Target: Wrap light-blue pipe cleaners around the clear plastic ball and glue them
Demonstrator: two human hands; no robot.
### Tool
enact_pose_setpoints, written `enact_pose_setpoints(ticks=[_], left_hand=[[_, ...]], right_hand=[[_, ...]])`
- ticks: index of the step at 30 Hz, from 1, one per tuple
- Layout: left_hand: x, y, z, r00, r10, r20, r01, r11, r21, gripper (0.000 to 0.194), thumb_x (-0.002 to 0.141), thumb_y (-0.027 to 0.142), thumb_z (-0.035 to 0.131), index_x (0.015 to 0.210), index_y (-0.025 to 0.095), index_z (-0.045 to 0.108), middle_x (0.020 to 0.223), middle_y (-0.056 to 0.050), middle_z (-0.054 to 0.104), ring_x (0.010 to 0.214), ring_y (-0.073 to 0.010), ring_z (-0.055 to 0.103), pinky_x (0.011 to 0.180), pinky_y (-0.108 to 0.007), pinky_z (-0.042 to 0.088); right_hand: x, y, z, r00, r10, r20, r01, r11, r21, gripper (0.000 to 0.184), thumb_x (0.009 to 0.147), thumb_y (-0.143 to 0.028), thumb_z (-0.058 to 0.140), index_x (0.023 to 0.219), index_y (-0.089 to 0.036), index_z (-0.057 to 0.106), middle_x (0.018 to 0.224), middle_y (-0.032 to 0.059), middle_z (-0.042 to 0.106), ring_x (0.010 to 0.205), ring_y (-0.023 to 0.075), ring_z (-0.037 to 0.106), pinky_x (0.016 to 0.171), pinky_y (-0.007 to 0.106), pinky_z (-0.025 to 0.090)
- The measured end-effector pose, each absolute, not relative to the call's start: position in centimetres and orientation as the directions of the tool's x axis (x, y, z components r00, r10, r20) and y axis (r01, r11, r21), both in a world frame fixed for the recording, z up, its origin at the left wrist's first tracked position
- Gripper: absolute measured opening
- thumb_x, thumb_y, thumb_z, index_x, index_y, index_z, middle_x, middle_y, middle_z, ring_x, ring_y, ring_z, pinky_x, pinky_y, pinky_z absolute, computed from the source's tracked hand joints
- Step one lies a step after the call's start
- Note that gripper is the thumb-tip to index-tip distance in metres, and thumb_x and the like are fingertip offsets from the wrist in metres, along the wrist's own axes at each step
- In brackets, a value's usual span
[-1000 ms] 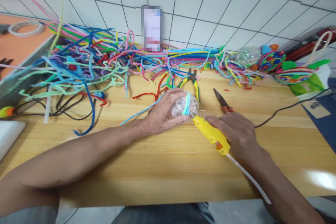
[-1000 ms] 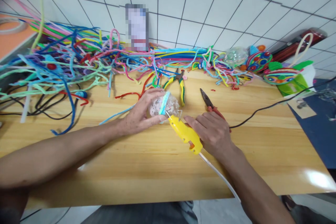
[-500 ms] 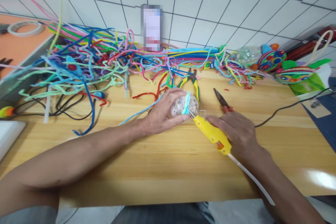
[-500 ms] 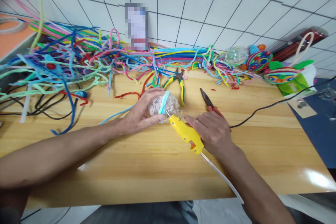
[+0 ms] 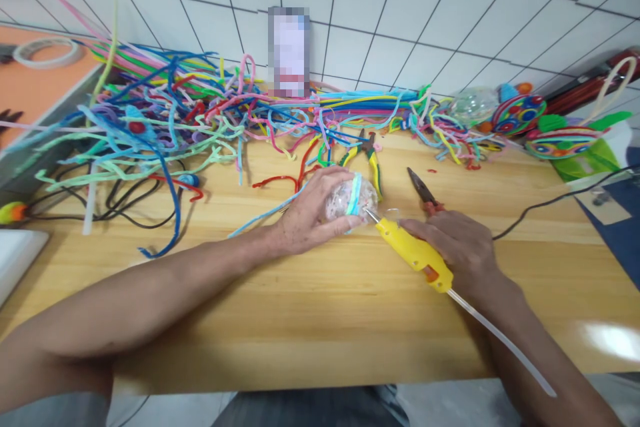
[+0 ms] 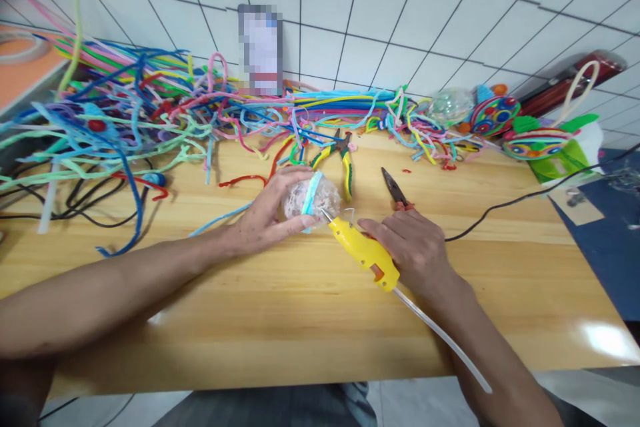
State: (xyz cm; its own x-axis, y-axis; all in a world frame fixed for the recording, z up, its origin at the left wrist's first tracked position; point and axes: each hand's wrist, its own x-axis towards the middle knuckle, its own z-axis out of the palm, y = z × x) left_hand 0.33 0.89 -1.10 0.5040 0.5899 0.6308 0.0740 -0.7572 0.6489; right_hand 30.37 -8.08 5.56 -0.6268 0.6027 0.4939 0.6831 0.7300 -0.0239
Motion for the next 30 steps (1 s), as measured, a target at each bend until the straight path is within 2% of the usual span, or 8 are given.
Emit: enact_pose_setpoints(ticks=[5,10,20,30], left_hand=[[0.30,0.94,-1.14,0.502,0.577,0.644,0.065,-0.768,0.637,0.065,0.104,0.044,0.074,0.160,0.028,0.045,0.152,-0.016,0.059,0.148,-0.0331,0.055,0.126,-0.056,0.049],[0.27,1.03,-1.23,0.505,0.576,0.643,0.052,-0.764,0.643,0.068,0.103,0.042,0.075,0.162,0.030,0.043,0.153,-0.015,0.058,0.148,-0.0346,0.055,0.125,-0.058,0.049],[0.40,1.08,-1.36,0.495,0.566,0.659,0.039,-0.772,0.634,0.067,0.103,0.042,0.075,0.161,0.029,0.043,0.152,-0.016,0.057,0.146,-0.0337,0.055,0.125,-0.057,0.049],[0.45,1.04,-1.14,0.505,0.556,0.660,0.049,-0.782,0.622,0.065,0.105,0.044,0.073,0.161,0.029,0.043,0.151,-0.016,0.057,0.147,-0.0325,0.056,0.124,-0.058,0.050]], right_hand=[[30.15,-8.03,5.42,-0.622,0.602,0.501,0.673,0.738,-0.052,0.039,0.115,-0.042,0.047,0.131,-0.018,0.073,0.077,0.0041,0.067,0.070,0.0215,0.063,0.069,0.038,0.047],[29.97,-8.02,5.34,-0.614,0.610,0.501,0.700,0.714,-0.011,0.031,0.114,-0.033,0.050,0.129,-0.019,0.072,0.076,0.0034,0.066,0.070,0.0215,0.063,0.070,0.037,0.047],[30.13,-7.93,5.02,-0.618,0.605,0.501,0.685,0.728,-0.035,0.047,0.116,-0.048,0.040,0.131,-0.017,0.072,0.082,0.0073,0.071,0.073,0.0230,0.064,0.073,0.040,0.048],[29.55,-7.68,5.23,-0.621,0.591,0.515,0.684,0.729,-0.012,0.038,0.116,-0.043,0.044,0.126,-0.017,0.071,0.079,0.0054,0.068,0.070,0.0224,0.064,0.070,0.039,0.048]])
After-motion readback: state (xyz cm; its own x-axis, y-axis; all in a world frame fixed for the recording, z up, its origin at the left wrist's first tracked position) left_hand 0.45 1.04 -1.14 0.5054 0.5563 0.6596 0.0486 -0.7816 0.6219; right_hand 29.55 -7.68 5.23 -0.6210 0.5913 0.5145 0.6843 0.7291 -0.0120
